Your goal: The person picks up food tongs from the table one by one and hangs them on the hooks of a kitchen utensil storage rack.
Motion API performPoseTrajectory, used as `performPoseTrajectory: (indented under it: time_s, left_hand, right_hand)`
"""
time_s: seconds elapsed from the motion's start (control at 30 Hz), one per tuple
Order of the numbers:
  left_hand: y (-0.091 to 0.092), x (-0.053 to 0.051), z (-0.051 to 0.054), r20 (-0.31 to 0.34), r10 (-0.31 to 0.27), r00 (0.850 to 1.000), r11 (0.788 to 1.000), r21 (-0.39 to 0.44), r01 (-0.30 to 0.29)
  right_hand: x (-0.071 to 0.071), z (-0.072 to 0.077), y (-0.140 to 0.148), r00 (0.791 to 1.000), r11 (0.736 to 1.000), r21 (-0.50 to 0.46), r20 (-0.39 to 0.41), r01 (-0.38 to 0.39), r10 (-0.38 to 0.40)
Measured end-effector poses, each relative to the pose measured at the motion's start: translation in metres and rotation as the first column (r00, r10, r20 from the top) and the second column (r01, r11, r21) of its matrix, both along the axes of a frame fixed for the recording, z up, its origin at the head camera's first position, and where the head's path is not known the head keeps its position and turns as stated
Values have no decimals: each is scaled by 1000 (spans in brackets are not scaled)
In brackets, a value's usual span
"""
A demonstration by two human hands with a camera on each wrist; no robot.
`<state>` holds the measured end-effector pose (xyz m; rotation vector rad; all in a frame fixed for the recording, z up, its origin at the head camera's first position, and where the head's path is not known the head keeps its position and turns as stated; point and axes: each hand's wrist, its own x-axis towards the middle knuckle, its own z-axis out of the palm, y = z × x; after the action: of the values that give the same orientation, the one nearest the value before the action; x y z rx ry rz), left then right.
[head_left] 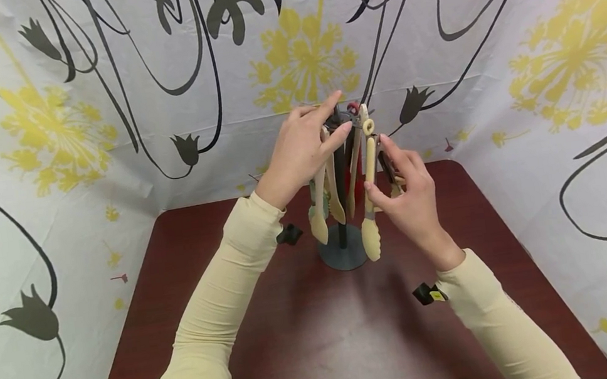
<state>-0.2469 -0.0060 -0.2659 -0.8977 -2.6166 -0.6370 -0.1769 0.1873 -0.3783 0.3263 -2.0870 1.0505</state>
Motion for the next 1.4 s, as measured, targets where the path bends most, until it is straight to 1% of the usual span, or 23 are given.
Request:
performPoseTrajectory:
  time_s: [0.2, 0.4, 0.53, 0.67, 0.8, 0.97, 1.27, 1.4]
  left_hand:
    - [1, 0, 0, -14, -3, 1000, 1000, 15, 4]
    - [3, 0, 0, -11, -7, 1000, 1000, 26, 7]
    - [3, 0, 1, -10, 4, 1000, 1000, 12, -4]
    - [4, 0, 1, -3, 29, 1000, 999, -18, -29]
    - [4, 0, 2, 19, 50, 999, 998, -42, -49]
    - [4, 0, 1, 31, 49, 998, 998, -44, -48]
    - [3, 0, -1, 19, 52, 998, 996, -74, -50]
    - [3, 0, -2, 11, 55, 998, 996, -71, -54]
  right_hand:
    - [-3, -2, -4, 1000, 1000, 6, -4, -6, 6]
    - [-6, -5, -6, 1000, 1000, -12, -9, -6, 5]
    - [-9, -8, -7, 1000, 999, -29, -15, -15, 14]
    - [-10, -10, -8, 1000, 999, -43, -13, -27, 26]
    - [-12, -10, -9, 999, 998, -46, 0, -34, 34]
    - [-14, -11, -12, 999, 997, -60, 16, -50, 51]
    - [-17, -10, -17, 995, 994, -84, 67, -64, 69]
    - [-17, -9, -18, 994, 995, -77, 92, -57, 64]
